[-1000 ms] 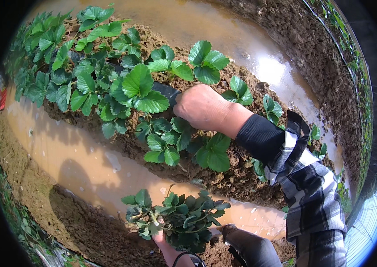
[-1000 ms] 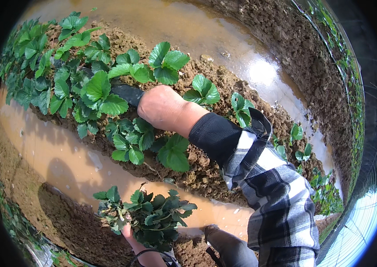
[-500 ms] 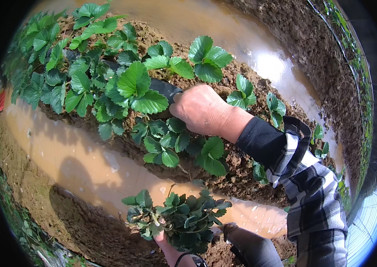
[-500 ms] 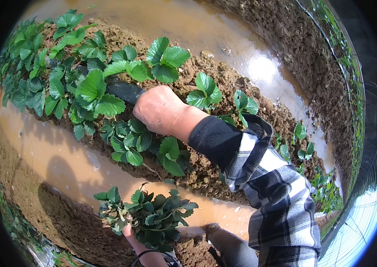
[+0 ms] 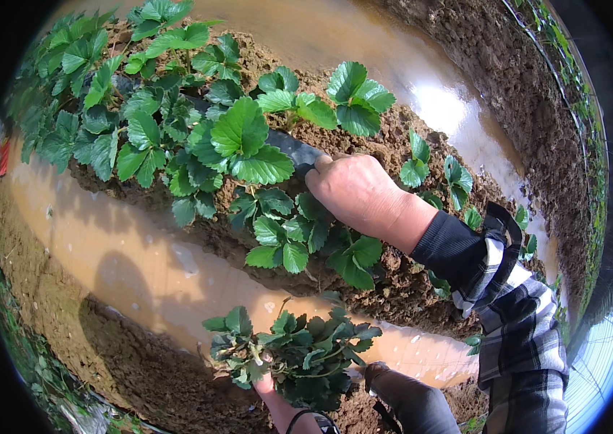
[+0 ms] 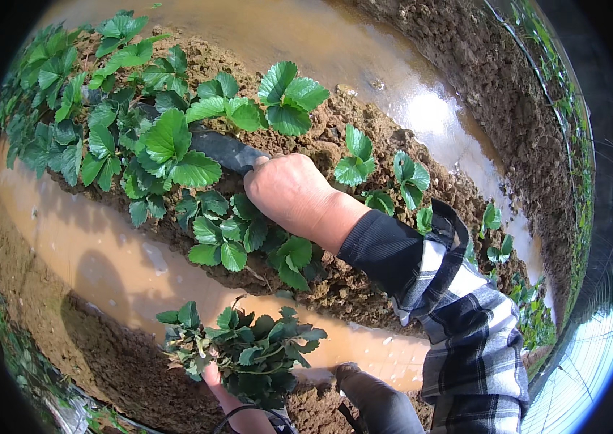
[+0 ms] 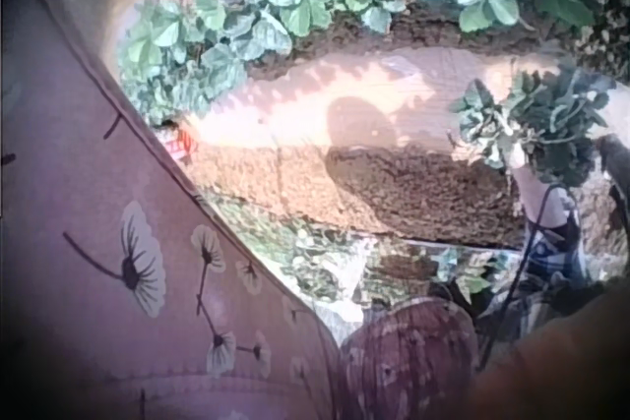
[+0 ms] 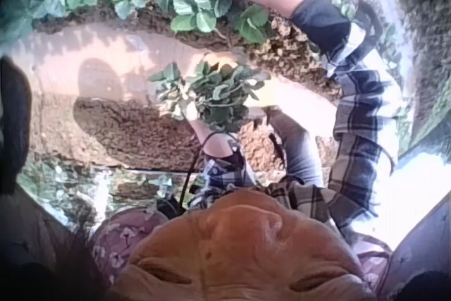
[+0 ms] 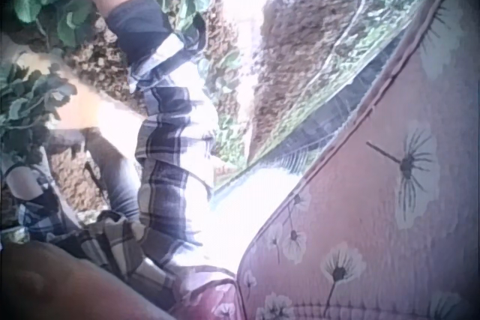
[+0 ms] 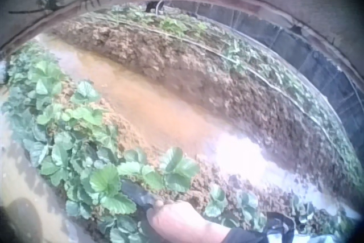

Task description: The person removes weeds from between rows of strawberry plants in a greenhouse. They pull weeds by hand and place them into a white sack. Other workers are visible in the background performing similar tasks.

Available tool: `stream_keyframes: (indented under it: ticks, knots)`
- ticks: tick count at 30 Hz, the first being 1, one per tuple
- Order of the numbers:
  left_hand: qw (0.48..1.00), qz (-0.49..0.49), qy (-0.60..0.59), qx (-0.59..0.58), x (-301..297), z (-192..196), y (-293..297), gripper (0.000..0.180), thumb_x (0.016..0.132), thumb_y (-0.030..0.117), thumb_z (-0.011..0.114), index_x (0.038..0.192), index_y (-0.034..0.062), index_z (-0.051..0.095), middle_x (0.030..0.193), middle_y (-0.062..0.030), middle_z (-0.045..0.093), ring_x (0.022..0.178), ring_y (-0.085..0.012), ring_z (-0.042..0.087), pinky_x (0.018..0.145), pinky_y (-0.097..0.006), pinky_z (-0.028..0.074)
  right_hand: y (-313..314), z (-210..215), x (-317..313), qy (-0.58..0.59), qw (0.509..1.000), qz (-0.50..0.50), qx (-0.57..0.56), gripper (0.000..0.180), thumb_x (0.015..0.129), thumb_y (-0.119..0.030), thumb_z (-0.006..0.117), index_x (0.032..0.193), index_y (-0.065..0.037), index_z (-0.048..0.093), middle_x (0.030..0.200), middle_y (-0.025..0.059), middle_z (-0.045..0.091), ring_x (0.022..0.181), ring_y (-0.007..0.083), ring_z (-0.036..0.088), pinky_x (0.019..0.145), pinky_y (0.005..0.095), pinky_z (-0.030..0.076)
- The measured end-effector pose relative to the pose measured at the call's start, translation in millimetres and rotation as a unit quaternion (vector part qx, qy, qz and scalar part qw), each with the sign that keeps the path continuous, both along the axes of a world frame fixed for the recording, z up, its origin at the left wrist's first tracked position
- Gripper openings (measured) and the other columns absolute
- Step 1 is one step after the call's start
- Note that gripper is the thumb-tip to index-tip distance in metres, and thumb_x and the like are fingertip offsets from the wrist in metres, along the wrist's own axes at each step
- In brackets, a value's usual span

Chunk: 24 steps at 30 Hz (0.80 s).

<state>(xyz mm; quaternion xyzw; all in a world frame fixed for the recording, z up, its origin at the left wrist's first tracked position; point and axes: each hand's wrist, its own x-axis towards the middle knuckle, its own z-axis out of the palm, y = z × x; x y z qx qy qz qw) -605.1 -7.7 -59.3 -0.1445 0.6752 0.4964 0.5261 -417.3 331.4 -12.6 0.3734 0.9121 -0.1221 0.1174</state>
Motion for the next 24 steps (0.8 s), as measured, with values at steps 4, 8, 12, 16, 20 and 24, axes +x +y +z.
stream_keyframes:
  ticks: [4,8,12,16,20,24]
  knots:
    - [1.0,0.006,-0.004,0.008,-0.4,0.2,4.8,0.032,0.09,0.016,0.058,0.116,-0.0018,0.056,0.096,-0.0076,0.061,0.084,-0.0176,0.06,0.077,-0.034,0.051,3.7,-4.1,-3.1,0.022,0.998,0.052,-0.003,0.013,0.07,-0.01,0.061,0.08,-0.002,0.058,0.079,0.0143,0.059,0.07,0.0305,0.064,0.059,0.0415,0.052]
    - [1.0,0.007,-0.01,0.009,0.1,0.9,3.8,0.032,0.09,0.015,0.058,0.117,-0.0015,0.056,0.096,-0.0076,0.061,0.084,-0.018,0.06,0.077,-0.034,0.051,2.8,-8.4,14.3,0.078,0.997,0.012,0.018,0.014,0.069,-0.01,0.063,0.082,-0.007,0.061,0.079,0.0102,0.06,0.073,0.0299,0.064,0.061,0.0403,0.052]
    - [1.0,0.011,-0.015,0.005,0.8,2.7,-2.6,0.032,0.09,0.015,0.058,0.117,-0.0012,0.056,0.096,-0.0077,0.061,0.085,-0.0183,0.06,0.077,-0.035,0.051,-16.7,-9.6,36.0,0.165,0.975,-0.152,-0.01,0.014,0.071,-0.01,0.063,0.083,-0.006,0.058,0.08,0.0104,0.057,0.075,0.0329,0.063,0.063,0.0441,0.051]
    - [1.0,0.015,-0.011,0.002,-1.2,3.3,-7.0,0.032,0.09,0.015,0.058,0.117,-0.0009,0.056,0.096,-0.0077,0.061,0.085,-0.0186,0.06,0.078,-0.035,0.051,-25.2,-21.4,20.3,0.171,0.974,-0.148,0.017,0.016,0.07,-0.01,0.062,0.083,-0.006,0.055,0.083,0.0126,0.057,0.076,0.0328,0.062,0.063,0.0423,0.051]
    - [1.0,0.013,-0.008,0.003,-2.3,3.6,-6.1,0.032,0.09,0.015,0.057,0.118,-0.0006,0.056,0.096,-0.0078,0.061,0.085,-0.019,0.06,0.078,-0.036,0.051,-8.9,-15.5,16.1,0.102,0.989,-0.107,0.014,0.015,0.068,-0.009,0.061,0.081,-0.004,0.056,0.079,0.0131,0.06,0.073,0.0331,0.063,0.064,0.0427,0.052]
    - [1.0,0.023,-0.009,0.008,0.3,4.5,-4.3,0.032,0.09,0.015,0.057,0.118,-0.0003,0.055,0.097,-0.0078,0.061,0.085,-0.0193,0.06,0.078,-0.036,0.051,-5.2,8.9,42.3,0.252,0.926,-0.282,-0.008,0.012,0.076,-0.008,0.066,0.078,0.0,0.056,0.072,0.0174,0.058,0.069,0.0365,0.061,0.062,0.0415,0.048]
